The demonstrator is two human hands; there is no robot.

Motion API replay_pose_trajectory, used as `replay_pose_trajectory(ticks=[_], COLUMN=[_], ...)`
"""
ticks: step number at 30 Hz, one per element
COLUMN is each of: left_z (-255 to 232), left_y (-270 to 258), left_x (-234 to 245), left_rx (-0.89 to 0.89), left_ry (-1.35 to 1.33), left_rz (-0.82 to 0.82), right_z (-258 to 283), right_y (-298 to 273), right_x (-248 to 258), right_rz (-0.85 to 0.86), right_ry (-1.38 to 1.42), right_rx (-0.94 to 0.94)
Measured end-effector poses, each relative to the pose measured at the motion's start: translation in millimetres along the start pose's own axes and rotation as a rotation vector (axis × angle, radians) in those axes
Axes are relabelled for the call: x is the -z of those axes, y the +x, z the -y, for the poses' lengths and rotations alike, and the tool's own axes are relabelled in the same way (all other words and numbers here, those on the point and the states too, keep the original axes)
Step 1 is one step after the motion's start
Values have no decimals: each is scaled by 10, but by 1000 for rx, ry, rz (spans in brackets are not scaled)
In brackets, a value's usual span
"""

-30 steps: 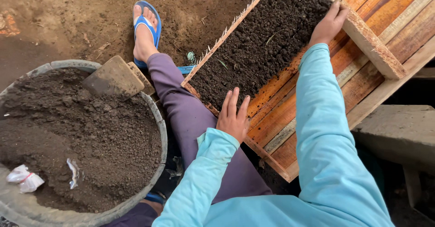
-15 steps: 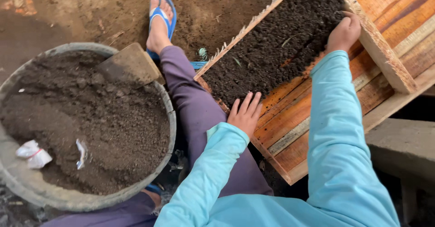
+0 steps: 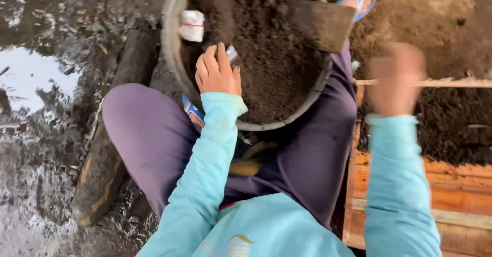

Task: The person sits on the ground and repeatedly scoops soil from a bucket, wraps it around small items from a packet, and places the soil balls into a wooden planter box. The person uses both hands to form the soil balls and arrange them in the planter.

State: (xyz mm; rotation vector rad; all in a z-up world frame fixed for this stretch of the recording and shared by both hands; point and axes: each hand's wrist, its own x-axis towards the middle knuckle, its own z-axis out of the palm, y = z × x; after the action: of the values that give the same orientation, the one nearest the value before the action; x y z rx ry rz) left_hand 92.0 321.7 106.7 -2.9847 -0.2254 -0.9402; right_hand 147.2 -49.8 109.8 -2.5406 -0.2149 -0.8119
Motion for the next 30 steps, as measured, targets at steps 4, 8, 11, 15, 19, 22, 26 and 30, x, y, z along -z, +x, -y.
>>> replay_pose_trajectory(ticks=[4,8,11,15,19,22,26,30], left_z=[425,459,542,634,310,83,193,271], left_y=[-82,18,29,-46,-168,-256,32,171], left_x=[-549,-379,-473,-656,-591,-625,-58,25], left_rx=[29,-67,52,132,551,806,544,194], left_ry=[-247,-248,-479,-674,-1256,-1646,-1316,-957], left_rz=[444,393,532,636,451,417,395,450], right_z=[1423,1629,1849,1848,2161,2340,2188,1846], right_y=[127,-77,-89,-163,-124,-132,-49,-250], right_x=[-1118,-2176,-2004,-1521,-851,-702,-718,-1116], right_rz=[667,795,829,910,595,426,546,635], right_ry=[172,-99,-113,22,392,702,743,529], right_rx=[316,158,97,1,-164,-229,-162,-177])
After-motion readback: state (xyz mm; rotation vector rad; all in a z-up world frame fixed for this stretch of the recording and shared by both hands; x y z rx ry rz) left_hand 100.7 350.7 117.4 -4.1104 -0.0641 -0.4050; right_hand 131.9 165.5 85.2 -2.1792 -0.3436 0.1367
